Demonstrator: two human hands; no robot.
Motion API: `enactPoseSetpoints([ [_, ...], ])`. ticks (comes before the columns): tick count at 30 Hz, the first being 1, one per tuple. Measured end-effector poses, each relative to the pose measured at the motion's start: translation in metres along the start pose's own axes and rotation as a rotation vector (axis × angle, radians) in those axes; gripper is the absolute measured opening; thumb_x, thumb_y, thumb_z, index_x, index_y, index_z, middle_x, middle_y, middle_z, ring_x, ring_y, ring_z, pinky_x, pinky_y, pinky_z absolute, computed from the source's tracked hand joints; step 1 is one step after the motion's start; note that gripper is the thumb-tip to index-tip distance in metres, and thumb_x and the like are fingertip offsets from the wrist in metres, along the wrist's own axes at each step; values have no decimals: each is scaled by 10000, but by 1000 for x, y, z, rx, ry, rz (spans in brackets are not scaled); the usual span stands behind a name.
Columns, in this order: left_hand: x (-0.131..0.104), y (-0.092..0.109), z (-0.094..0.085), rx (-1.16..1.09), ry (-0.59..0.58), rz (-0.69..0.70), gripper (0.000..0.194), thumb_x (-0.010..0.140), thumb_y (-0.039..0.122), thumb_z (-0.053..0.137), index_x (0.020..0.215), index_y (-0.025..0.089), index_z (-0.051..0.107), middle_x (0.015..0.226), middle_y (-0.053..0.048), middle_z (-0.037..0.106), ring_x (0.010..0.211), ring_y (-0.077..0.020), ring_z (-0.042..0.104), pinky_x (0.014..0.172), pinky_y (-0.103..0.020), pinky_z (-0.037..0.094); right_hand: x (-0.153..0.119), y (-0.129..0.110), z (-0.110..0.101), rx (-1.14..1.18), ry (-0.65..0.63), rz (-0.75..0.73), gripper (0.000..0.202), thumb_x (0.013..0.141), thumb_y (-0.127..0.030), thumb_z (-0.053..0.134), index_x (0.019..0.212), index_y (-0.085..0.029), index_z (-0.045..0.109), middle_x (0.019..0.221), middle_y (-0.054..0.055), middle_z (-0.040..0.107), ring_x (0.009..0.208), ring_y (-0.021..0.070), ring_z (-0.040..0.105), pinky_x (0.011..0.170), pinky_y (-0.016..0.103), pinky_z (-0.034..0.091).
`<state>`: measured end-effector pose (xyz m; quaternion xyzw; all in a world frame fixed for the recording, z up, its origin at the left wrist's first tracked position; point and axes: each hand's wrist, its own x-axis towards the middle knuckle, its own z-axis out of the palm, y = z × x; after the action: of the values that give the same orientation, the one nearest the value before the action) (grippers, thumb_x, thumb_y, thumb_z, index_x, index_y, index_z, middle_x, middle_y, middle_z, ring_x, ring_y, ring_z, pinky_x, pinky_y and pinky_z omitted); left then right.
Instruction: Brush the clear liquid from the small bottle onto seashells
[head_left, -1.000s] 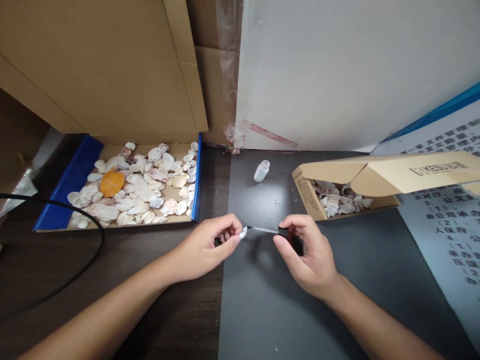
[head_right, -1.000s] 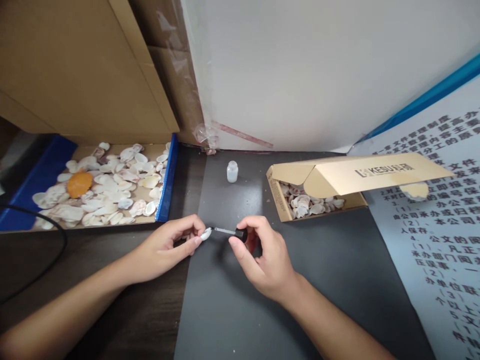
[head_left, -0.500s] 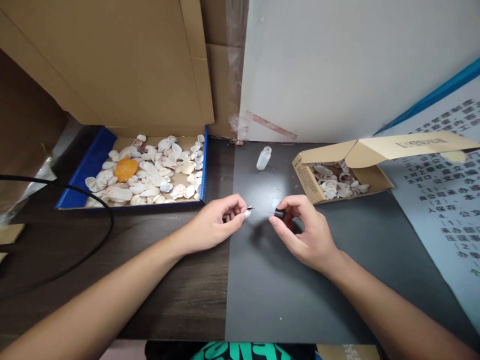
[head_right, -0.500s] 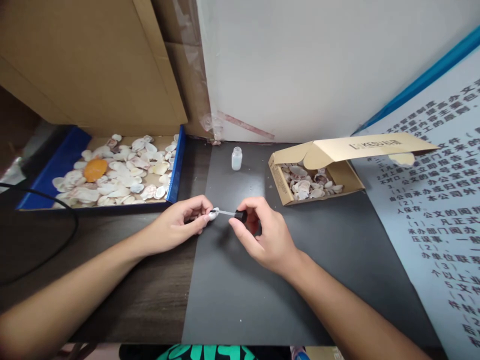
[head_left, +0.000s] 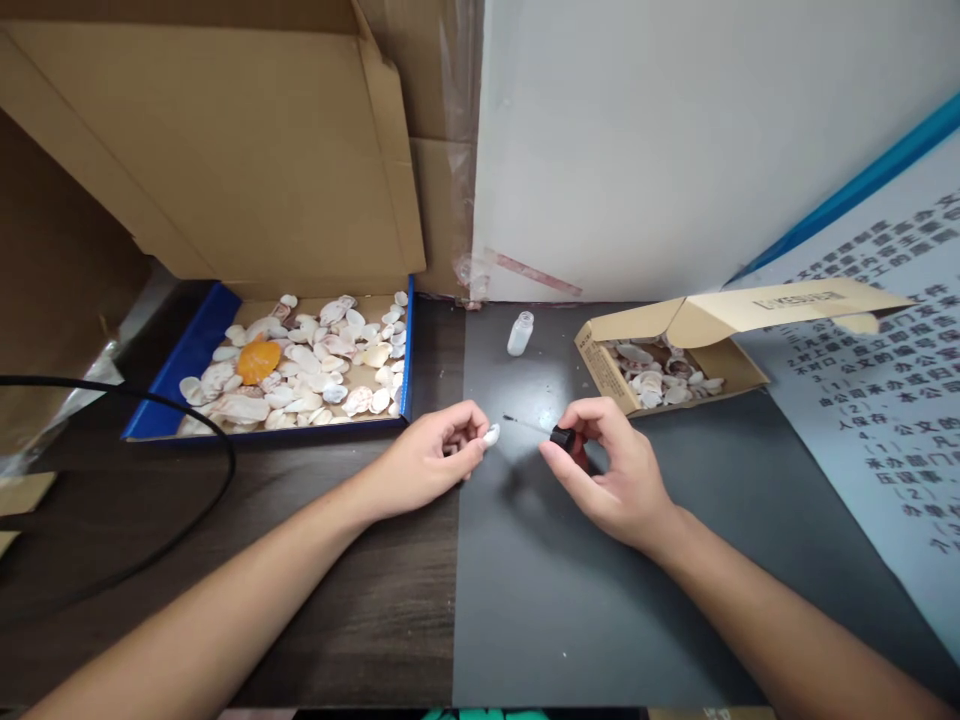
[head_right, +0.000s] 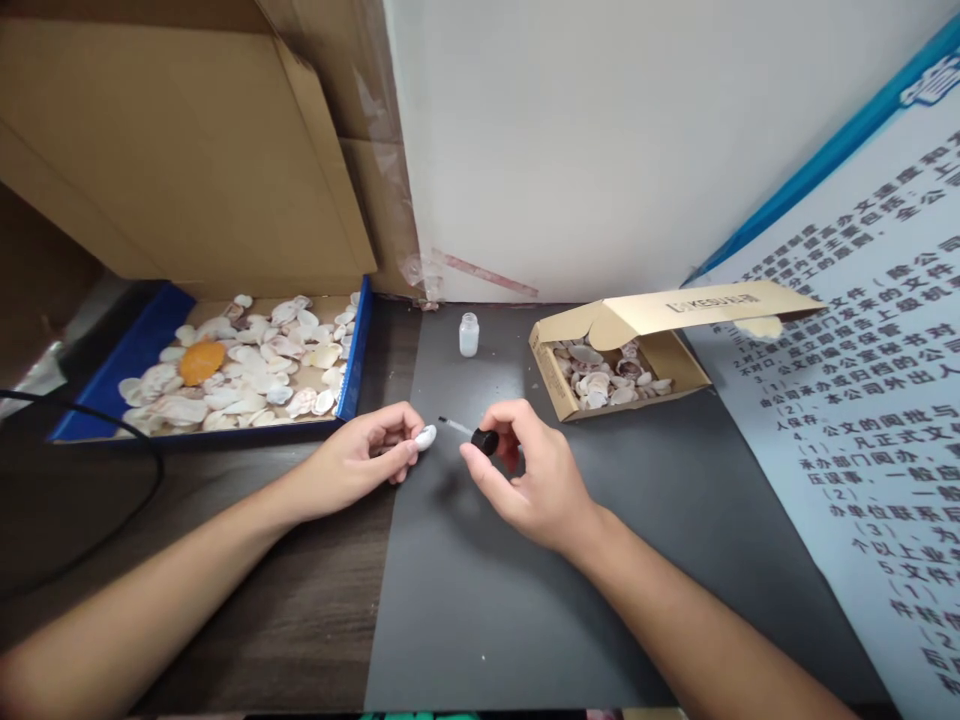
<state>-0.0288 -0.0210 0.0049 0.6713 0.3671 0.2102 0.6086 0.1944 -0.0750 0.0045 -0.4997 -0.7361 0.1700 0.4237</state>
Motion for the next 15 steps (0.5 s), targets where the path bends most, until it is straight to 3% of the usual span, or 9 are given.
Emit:
enactPoseSetpoints([
  [6,0,-3,1,-7,10,-2,230,930,387,542,852,189,457,698,54,488,585,-86,497,570,-228,394,-3,2,1,53,-61,-28,173,922,-225,618,1039,-253,493,664,-70,508,534,116,549,529,229,461],
  [15,1,-2,1,25,6,12,250,950,409,525,848,192,452,702,57,470,598,-91,475,580,-232,386,-1,-1,1,26,-12,2,155,906,-237,626,984,-246,492,659,-68,503,519,110,519,518,227,449],
])
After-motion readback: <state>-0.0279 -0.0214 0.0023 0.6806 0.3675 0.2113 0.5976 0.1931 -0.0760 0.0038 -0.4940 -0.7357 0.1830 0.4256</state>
